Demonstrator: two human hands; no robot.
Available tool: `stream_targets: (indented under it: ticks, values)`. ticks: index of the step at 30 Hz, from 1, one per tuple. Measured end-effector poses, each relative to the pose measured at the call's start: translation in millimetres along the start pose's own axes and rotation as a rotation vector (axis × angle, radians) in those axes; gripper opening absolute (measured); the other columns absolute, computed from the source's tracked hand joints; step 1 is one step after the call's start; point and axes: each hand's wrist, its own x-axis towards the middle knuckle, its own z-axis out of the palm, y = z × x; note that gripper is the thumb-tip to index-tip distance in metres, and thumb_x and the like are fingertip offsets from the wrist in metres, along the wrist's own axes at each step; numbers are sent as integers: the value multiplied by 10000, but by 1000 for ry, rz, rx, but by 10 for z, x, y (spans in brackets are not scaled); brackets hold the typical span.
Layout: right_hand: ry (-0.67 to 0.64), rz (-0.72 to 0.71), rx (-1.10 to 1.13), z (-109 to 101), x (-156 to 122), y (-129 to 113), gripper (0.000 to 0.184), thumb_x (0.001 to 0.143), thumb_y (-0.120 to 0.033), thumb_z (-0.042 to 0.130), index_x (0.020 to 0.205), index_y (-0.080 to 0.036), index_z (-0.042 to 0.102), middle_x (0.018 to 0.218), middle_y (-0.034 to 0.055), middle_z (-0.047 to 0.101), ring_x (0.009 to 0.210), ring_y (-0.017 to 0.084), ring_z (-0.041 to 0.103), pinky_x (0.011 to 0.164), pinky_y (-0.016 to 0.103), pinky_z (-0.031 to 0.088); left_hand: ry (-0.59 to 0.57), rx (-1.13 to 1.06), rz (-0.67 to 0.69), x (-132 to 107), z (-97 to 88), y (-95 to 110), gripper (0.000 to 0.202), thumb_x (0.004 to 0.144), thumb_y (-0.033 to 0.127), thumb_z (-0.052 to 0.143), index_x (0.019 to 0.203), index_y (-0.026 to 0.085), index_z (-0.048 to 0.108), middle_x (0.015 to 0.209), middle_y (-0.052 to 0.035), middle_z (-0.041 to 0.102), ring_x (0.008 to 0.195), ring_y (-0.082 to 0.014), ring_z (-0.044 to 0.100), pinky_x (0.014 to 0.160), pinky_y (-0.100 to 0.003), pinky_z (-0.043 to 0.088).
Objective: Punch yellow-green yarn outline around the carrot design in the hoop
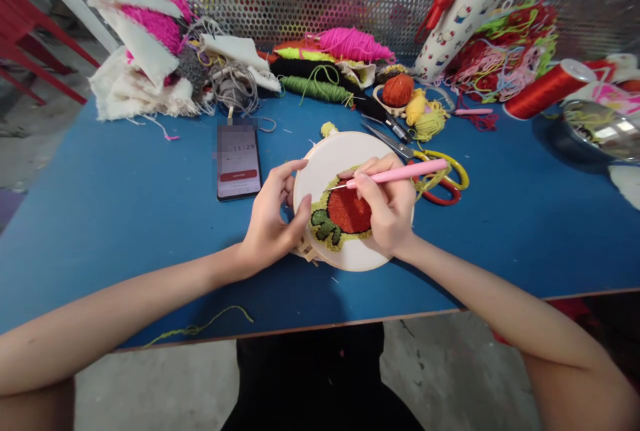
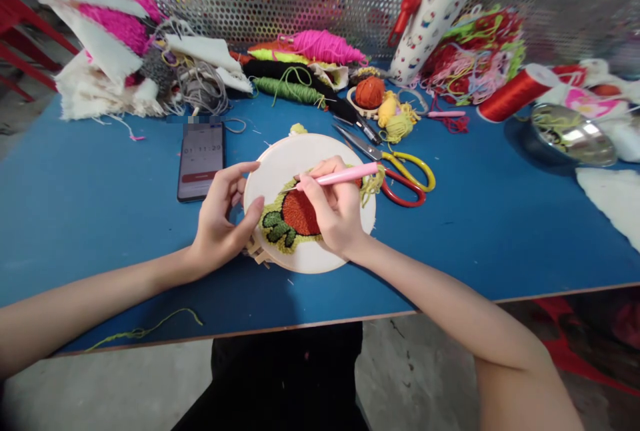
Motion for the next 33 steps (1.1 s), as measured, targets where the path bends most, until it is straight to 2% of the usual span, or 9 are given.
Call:
stream_targets:
  ticks: [6, 11, 14, 17, 20, 24, 28, 31, 33]
  values:
    - [-12, -60, -42, -5, -22, 17, 105, 928, -250, 559, 842, -242, 500, 755, -32, 545, 734, 131, 619, 741, 364, 551, 7, -3, 21, -6, -8, 6, 383, 886, 159, 565, 1259, 202, 492, 806, 15, 491, 675, -111, 480, 609, -256, 477]
    - [-215, -277, -423, 10, -53, -8, 84, 880, -196, 615, 842, -239, 554, 787, 10, 608, 807, 187, 584, 735, 405, 503, 15, 30, 67, -12, -23, 32, 365, 898, 178, 567, 1256, 201, 497, 810, 10, 496, 679, -115, 484, 628, -272, 494]
    - [-215, -178, -372, 5, -46, -7, 74, 893, -228, 608, 839, -234, 558, 793, 8, 615, 798, 179, 595, 729, 391, 504, 16, 23, 59, -13, -19, 27, 368, 893, 170, 571, 1252, 203, 500, 820, 8, 509, 672, -110, 484, 617, -264, 492]
    - [-101, -55, -116, -12, -27, 15, 79, 923, -273, 574, 860, -243, 538, 792, -14, 599, 772, 146, 619, 712, 352, 527, 8, 0, 43, -11, -12, 14, 371, 887, 163, 572, 1249, 201, 503, 823, 9, 518, 663, -104, 481, 607, -256, 485]
    - [-14, -23, -18, -17, -8, 29, 142, 932, -317, 568, 824, -251, 504, 718, -37, 555, 716, 129, 616, 699, 336, 545, 4, 6, 33, -12, -12, 8, 363, 891, 176, 566, 1247, 204, 502, 848, -2, 533, 676, -110, 486, 611, -263, 485]
    - [34, -7, -41, -6, 5, 31, 181, 932, -347, 573, 805, -251, 486, 685, -46, 507, 720, 132, 630, 712, 340, 563, -1, 10, 21, -17, -14, 6, 358, 897, 190, 560, 1249, 204, 497, 850, -5, 534, 682, -115, 487, 614, -270, 483]
    - [53, 0, -10, -6, 0, 37, 164, 932, -322, 570, 817, -252, 477, 722, -42, 533, 757, 138, 656, 725, 343, 558, 0, 10, 22, -20, -14, 5, 365, 890, 178, 563, 1250, 198, 501, 855, -5, 530, 683, -113, 483, 620, -267, 481]
    - [13, -21, -75, -10, -12, 29, 116, 929, -279, 563, 834, -245, 504, 774, -23, 561, 768, 142, 641, 722, 348, 541, -3, 9, 29, -19, -16, 10, 363, 896, 178, 562, 1252, 195, 498, 865, -8, 531, 689, -114, 486, 624, -266, 485]
    - [-63, -87, -215, -8, -19, 13, 88, 916, -249, 572, 841, -242, 526, 795, -7, 579, 785, 157, 617, 729, 368, 524, -2, 14, 35, -17, -19, 16, 360, 902, 187, 561, 1256, 196, 495, 854, -6, 522, 690, -116, 487, 627, -269, 488]
